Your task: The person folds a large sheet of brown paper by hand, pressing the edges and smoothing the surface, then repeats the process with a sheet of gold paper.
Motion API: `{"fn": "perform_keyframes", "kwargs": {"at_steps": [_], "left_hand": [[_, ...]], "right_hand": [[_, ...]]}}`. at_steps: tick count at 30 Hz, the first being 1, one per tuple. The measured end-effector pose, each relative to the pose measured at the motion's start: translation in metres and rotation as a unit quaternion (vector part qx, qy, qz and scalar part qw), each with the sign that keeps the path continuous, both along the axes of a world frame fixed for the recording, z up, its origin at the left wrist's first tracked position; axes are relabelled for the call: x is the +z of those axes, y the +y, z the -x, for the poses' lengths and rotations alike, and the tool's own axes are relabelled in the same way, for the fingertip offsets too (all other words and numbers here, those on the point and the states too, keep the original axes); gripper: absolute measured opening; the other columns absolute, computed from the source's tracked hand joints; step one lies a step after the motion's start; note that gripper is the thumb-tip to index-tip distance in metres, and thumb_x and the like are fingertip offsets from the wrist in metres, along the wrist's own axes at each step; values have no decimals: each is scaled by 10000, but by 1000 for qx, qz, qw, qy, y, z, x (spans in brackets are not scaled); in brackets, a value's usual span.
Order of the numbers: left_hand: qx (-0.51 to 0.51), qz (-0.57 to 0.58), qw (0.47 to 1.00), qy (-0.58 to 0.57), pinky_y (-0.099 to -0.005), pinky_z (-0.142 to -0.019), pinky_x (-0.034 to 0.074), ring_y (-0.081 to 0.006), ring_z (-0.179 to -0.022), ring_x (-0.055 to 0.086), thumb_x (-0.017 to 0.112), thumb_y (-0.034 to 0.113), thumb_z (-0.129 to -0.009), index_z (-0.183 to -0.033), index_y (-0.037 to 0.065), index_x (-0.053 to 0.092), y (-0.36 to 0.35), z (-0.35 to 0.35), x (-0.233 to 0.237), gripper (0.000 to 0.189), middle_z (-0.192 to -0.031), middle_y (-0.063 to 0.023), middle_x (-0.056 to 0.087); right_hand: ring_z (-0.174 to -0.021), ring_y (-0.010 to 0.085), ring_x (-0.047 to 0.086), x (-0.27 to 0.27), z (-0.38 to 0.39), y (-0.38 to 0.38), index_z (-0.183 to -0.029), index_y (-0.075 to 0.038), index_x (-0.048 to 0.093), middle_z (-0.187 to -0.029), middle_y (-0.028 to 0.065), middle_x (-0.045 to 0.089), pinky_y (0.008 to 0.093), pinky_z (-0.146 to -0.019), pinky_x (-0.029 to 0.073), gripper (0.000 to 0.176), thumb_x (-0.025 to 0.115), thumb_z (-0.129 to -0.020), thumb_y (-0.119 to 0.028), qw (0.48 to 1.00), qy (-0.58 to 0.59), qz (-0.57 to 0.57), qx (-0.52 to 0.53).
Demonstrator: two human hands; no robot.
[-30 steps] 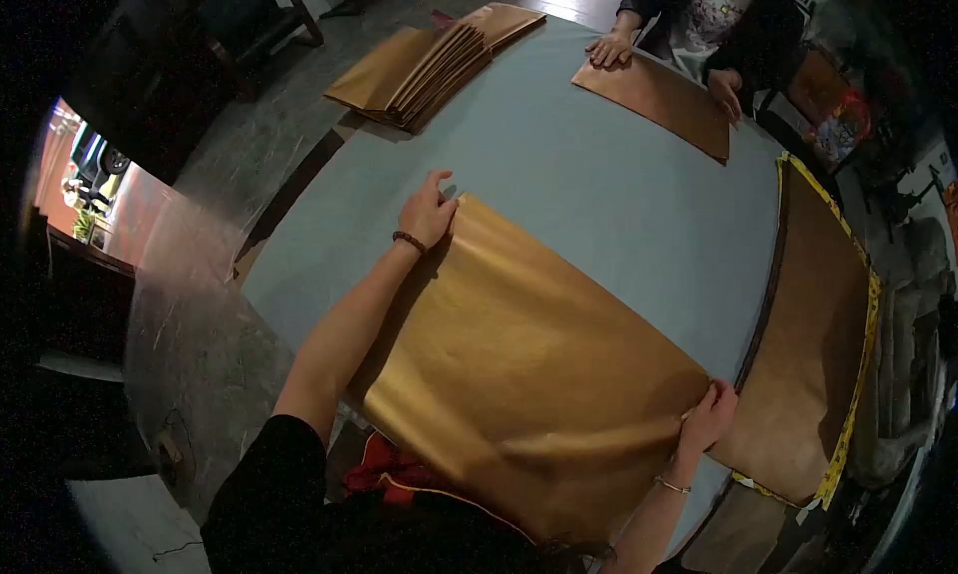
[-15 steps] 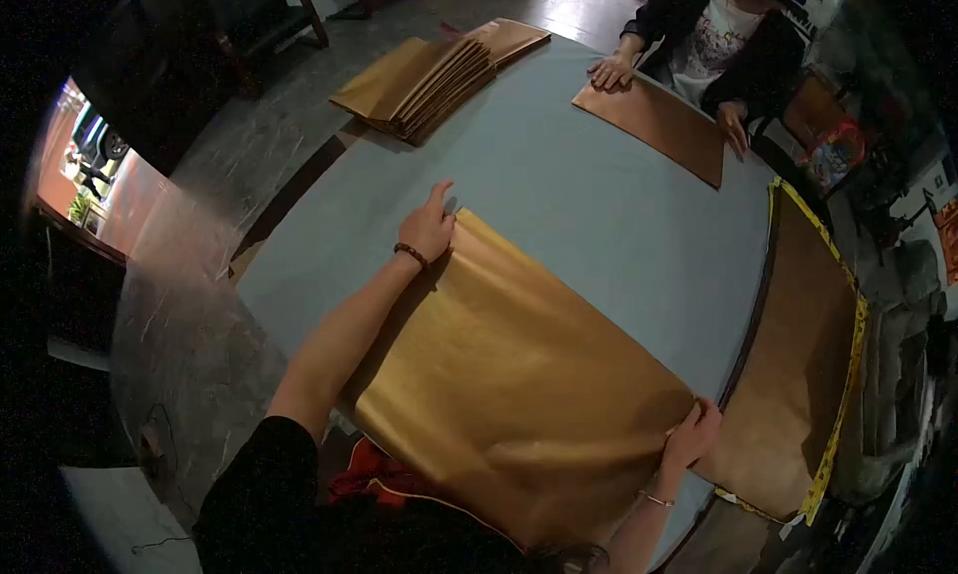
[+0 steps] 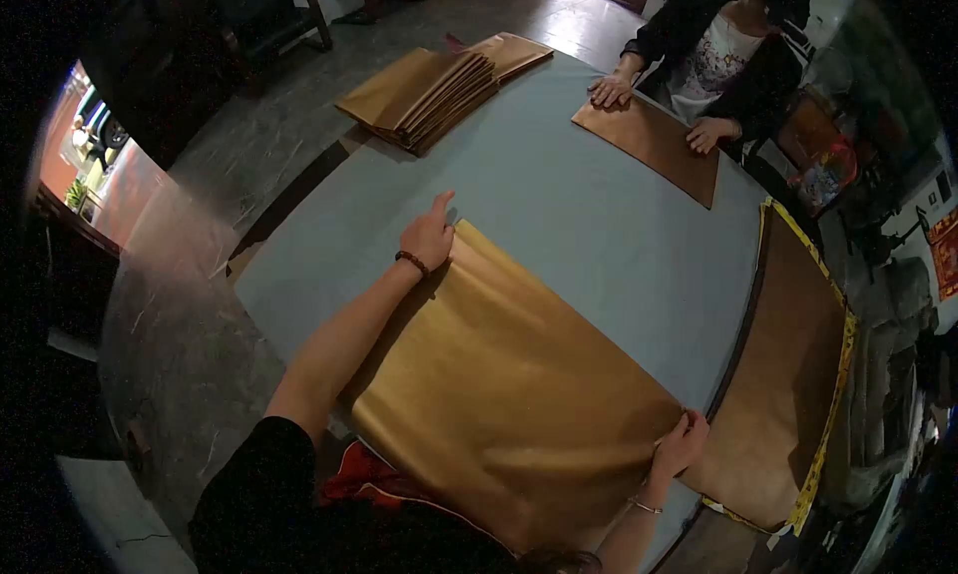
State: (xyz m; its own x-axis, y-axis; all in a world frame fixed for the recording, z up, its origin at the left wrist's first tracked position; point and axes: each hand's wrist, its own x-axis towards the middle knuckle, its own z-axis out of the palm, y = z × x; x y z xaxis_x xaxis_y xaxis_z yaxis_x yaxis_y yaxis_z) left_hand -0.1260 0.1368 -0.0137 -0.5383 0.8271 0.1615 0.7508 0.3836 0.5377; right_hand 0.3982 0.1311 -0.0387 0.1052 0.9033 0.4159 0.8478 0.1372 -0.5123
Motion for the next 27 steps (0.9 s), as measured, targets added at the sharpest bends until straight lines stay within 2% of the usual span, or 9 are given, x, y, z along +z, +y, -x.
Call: {"fn": "perform_keyframes", "kwargs": {"at_steps": [7, 11, 17, 18, 20, 21, 23, 24, 27], "left_hand": [[-4, 12, 1000, -4, -498, -634, 469, -386, -736, 599, 506, 127, -840, -1390, 212, 309, 0, 0, 3, 590, -804, -183, 634], [-8, 4, 1000, 6, -497, -625, 467, -384, -724, 597, 498, 120, -845, -1390, 211, 311, 1, -1, -1, 584, -818, -183, 633], [-22, 16, 999, 40, -485, -620, 467, -384, -745, 594, 511, 110, -886, -1368, 178, 351, -1, -7, 9, 512, -865, -177, 637], [-27, -25, 997, 69, -484, -626, 467, -386, -757, 593, 515, 105, -888, -1321, 162, 414, -4, -8, 5, 448, -931, -174, 635], [-46, -8, 994, 94, -478, -628, 471, -381, -770, 591, 518, 90, -885, -1271, 150, 465, -1, -8, 2, 394, -987, -160, 621], [-45, 4, 991, 128, -468, -619, 475, -365, -769, 594, 504, 73, -886, -1183, 136, 520, -6, -16, 11, 304, -986, -137, 610], [-87, -15, 980, 177, -446, -597, 480, -352, -752, 597, 495, 58, -884, -1119, 136, 540, -7, -10, 0, 252, -947, -118, 596], [-83, -21, 979, 187, -447, -598, 483, -322, -742, 596, 509, 129, -871, -955, 133, 545, -8, -13, 0, 91, -853, -89, 555], [-89, -5, 968, 233, -428, -601, 481, -311, -732, 594, 517, 133, -868, -920, 134, 558, -8, -16, 2, 66, -852, -86, 558]], "right_hand": [[-921, 300, 573, 14, 10, -6, -1039, 22, 588, -982, 159, 590, 378, -807, 460, 177, 509, -921, -83, 999, 18, 36, -12], [-916, 306, 574, -1, 1, -1, -1038, 18, 588, -989, 155, 592, 387, -801, 461, 171, 514, -916, -76, 1000, 3, 10, -10], [-905, 306, 581, 12, 13, -3, -1036, 19, 593, -991, 153, 596, 385, -792, 461, 171, 527, -913, -81, 1000, 9, 8, -14], [-904, 306, 581, 14, 13, -6, -1033, 17, 595, -987, 151, 596, 383, -790, 461, 170, 526, -914, -82, 999, 11, 24, -19], [-890, 306, 582, 4, 3, -1, -1022, 0, 604, -968, 144, 597, 378, -784, 461, 159, 527, -916, -92, 997, 25, 68, -41], [-890, 306, 582, 4, 2, -3, -1022, 0, 604, -968, 144, 597, 378, -784, 461, 159, 527, -916, -92, 995, 20, 75, -64], [-878, 303, 584, 8, 10, -2, -1011, -19, 611, -953, 137, 599, 375, -779, 461, 147, 529, -918, -98, 998, 19, 36, -44], [-878, 303, 584, 11, 11, -3, -1011, -19, 611, -953, 137, 599, 375, -779, 461, 147, 529, -918, -98, 997, 16, 39, -58], [-868, 293, 583, 15, 16, -3, -995, -24, 612, -944, 129, 600, 368, -767, 463, 136, 531, -917, -100, 998, 4, 31, -59]]}}
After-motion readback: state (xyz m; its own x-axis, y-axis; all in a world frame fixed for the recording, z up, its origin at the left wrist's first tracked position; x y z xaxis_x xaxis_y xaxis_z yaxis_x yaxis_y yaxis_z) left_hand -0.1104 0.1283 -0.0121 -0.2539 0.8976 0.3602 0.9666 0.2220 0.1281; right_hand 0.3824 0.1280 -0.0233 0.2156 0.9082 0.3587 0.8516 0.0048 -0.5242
